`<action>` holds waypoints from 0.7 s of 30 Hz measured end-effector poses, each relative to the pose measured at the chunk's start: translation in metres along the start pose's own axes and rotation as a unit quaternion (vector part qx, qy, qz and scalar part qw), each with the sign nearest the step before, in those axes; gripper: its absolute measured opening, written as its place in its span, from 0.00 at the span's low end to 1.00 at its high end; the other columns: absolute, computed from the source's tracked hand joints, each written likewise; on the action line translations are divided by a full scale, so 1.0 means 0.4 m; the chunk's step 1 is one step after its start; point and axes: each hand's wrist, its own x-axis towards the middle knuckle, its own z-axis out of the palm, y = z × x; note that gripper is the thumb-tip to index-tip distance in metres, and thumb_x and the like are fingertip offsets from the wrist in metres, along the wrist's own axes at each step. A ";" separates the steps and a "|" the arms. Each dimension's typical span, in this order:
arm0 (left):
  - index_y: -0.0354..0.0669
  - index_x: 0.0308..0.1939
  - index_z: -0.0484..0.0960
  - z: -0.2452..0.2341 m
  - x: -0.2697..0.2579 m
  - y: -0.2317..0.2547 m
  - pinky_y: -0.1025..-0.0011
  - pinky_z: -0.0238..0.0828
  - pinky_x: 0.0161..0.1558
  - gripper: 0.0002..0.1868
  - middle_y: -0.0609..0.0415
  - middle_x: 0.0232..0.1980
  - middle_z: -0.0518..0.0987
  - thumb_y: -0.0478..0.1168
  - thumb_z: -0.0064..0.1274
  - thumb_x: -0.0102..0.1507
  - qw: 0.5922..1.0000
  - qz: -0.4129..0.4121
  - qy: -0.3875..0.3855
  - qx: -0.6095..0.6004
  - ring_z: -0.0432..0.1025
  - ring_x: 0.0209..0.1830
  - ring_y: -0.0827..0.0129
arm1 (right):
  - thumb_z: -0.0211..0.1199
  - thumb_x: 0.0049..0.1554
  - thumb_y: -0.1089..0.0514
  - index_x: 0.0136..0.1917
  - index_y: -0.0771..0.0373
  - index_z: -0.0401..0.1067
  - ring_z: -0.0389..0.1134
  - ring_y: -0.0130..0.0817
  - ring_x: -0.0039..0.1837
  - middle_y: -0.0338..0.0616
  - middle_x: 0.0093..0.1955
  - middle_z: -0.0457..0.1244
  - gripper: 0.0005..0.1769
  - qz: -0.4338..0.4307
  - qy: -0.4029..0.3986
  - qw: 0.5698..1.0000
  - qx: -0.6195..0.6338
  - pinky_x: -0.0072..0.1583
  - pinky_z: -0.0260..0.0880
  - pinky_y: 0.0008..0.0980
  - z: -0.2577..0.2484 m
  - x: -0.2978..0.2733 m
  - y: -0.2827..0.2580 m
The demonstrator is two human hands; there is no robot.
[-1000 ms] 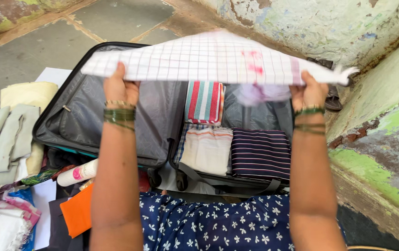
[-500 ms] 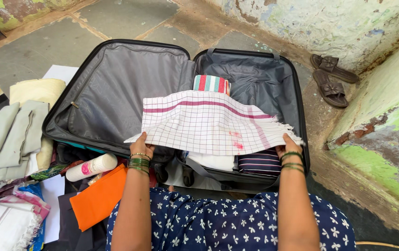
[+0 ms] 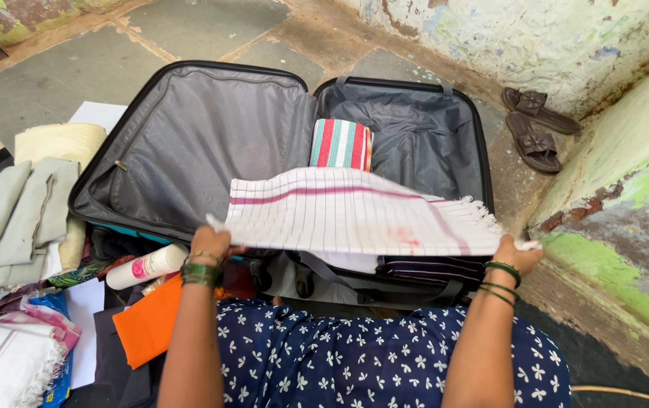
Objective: The person folds various pieces of cloth and places them into an open suitcase. They handle striped, checkered, and solid-colored fabrics, folding each one neatly before stacking them inside the luggage.
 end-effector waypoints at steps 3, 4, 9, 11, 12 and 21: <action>0.17 0.42 0.75 -0.026 0.069 -0.092 0.75 0.74 0.19 0.11 0.37 0.34 0.85 0.27 0.40 0.66 0.995 -0.058 -0.056 -0.066 0.80 0.22 0.66 | 0.72 0.51 0.62 0.72 0.61 0.61 0.71 0.46 0.62 0.57 0.64 0.66 0.38 -0.029 0.031 0.998 -0.051 0.66 0.69 0.39 0.002 0.010 0.044; 0.20 0.43 0.77 -0.037 0.090 -0.097 0.77 0.69 0.16 0.12 0.37 0.33 0.85 0.29 0.40 0.67 0.996 -0.060 -0.054 -0.029 0.76 0.20 0.70 | 0.71 0.51 0.61 0.74 0.59 0.60 0.71 0.46 0.64 0.57 0.66 0.66 0.40 -0.043 0.031 0.997 -0.053 0.67 0.68 0.38 0.013 0.014 0.047; 0.23 0.49 0.75 -0.020 0.181 0.030 0.83 0.60 0.13 0.13 0.41 0.32 0.85 0.34 0.40 0.69 0.990 -0.080 -0.085 -0.082 0.72 0.17 0.79 | 0.68 0.52 0.66 0.83 0.57 0.39 0.67 0.54 0.68 0.71 0.73 0.56 0.55 -0.092 0.003 0.995 -0.030 0.69 0.67 0.40 0.139 0.077 -0.019; 0.20 0.54 0.71 0.010 0.225 0.097 0.80 0.63 0.14 0.15 0.38 0.33 0.84 0.34 0.38 0.71 0.984 -0.088 -0.057 -0.143 0.75 0.18 0.75 | 0.67 0.52 0.66 0.84 0.54 0.37 0.69 0.53 0.67 0.72 0.73 0.56 0.57 -0.047 -0.019 0.998 -0.030 0.67 0.70 0.40 0.200 0.087 -0.064; 0.18 0.57 0.70 0.032 0.254 0.126 0.78 0.64 0.15 0.17 0.38 0.34 0.84 0.35 0.38 0.72 0.979 -0.100 -0.035 -0.174 0.76 0.18 0.73 | 0.67 0.52 0.66 0.85 0.52 0.37 0.70 0.52 0.65 0.71 0.72 0.57 0.57 -0.025 -0.024 0.999 -0.041 0.66 0.71 0.40 0.228 0.084 -0.089; 0.40 0.75 0.47 0.103 0.435 0.062 0.67 0.77 0.38 0.38 0.38 0.47 0.83 0.46 0.47 0.66 0.982 0.089 -0.011 -0.168 0.81 0.43 0.58 | 0.59 0.64 0.58 0.83 0.52 0.17 0.74 0.40 0.42 0.53 0.50 0.69 0.56 0.027 -0.149 0.987 0.056 0.42 0.77 0.35 0.361 -0.026 -0.177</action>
